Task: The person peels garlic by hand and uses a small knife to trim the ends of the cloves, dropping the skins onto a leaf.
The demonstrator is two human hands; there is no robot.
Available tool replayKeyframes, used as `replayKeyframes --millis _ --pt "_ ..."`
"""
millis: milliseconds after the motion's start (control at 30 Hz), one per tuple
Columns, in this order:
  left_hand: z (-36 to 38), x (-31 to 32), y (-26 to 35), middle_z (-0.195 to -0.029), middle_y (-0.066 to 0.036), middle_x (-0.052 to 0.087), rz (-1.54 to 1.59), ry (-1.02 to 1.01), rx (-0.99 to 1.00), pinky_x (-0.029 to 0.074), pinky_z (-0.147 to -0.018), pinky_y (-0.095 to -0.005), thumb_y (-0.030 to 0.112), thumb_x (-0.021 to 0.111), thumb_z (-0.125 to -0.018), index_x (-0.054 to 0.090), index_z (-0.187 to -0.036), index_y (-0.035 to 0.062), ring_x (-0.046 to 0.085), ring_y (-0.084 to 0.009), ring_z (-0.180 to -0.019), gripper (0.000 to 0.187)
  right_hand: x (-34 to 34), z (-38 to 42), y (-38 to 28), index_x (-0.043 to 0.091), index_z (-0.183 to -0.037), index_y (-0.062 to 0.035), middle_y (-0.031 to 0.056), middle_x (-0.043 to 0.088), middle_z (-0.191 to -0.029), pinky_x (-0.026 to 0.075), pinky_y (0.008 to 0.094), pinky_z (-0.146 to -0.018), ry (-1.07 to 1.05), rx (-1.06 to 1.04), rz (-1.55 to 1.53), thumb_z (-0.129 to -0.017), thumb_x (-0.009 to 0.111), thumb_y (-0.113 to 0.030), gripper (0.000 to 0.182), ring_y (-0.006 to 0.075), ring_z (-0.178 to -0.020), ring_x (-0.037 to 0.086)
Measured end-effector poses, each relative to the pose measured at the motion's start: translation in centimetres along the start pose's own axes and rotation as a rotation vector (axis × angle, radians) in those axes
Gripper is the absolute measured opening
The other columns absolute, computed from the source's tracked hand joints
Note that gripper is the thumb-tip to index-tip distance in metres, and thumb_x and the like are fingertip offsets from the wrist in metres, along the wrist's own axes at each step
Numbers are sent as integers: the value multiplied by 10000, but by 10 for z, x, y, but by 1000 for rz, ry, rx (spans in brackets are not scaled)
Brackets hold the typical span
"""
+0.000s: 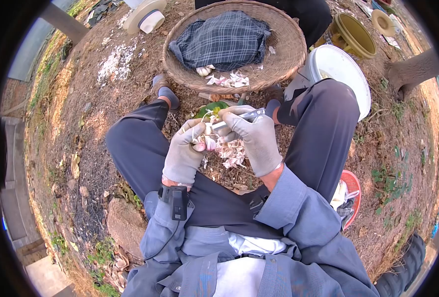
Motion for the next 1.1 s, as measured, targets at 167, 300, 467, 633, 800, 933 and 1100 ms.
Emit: replayKeyframes --millis 167,300,467,633,800,933,1100 --pt "4 4 -1 -1108 -128 693 111 -29 6 604 -749 -283 50 648 -1020 575 -1245 2 702 -161 -889 242 -2 -3 10 681 -1219 68 124 760 -993 599 257 -720 -50 41 -159 -1020 669 -113 270 149 -833 743" --pt "3 5 1 -1123 -137 692 122 -69 16 619 -801 -317 68 640 -1031 570 -1256 2 715 -184 -929 245 3 -1 7 660 -1250 82 143 755 -1042 606 270 -779 -82 30 -96 -1017 652 -71 279 167 -868 749" --pt "1 -1 0 -1125 -142 693 126 -151 8 620 -801 -317 72 642 -1031 573 -1251 -1 718 -185 -926 242 2 -1 10 648 -1264 92 157 742 -1089 608 280 -805 -92 14 -111 -1016 643 -44 283 184 -896 752" --pt "2 5 2 -1145 -165 691 163 -217 4 622 -809 -333 63 647 -1024 569 -1249 -8 721 -205 -943 248 4 -1 13 637 -1270 93 154 734 -1091 612 297 -820 -154 29 -245 -1037 638 -84 292 194 -933 749" --pt "5 10 4 -1179 -204 683 212 -253 15 623 -875 -384 24 645 -1001 562 -1243 -23 717 -248 -977 260 5 -1 12 633 -1270 90 159 732 -1094 618 309 -818 -206 24 -276 -1046 633 -113 302 192 -922 745" --pt "10 22 4 -1195 -211 680 183 -245 12 622 -894 -390 22 654 -988 561 -1242 -25 716 -246 -976 275 3 -3 21 634 -1264 88 156 731 -1089 622 309 -798 -233 68 -401 -1052 629 -128 303 183 -891 740" --pt "10 19 4 -1121 -188 700 162 -188 14 613 -825 -361 25 663 -981 597 -1191 -13 712 -217 -880 223 1 -2 17 644 -1253 89 154 733 -1072 621 303 -772 -180 48 -322 -1042 642 -119 296 171 -859 733"
Point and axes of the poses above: each hand's wrist, its own z-axis away from the middle knuckle, its own x-axis out of the palm, y = z × x, the point moved 7 cm from there along -z, towards the middle knuckle
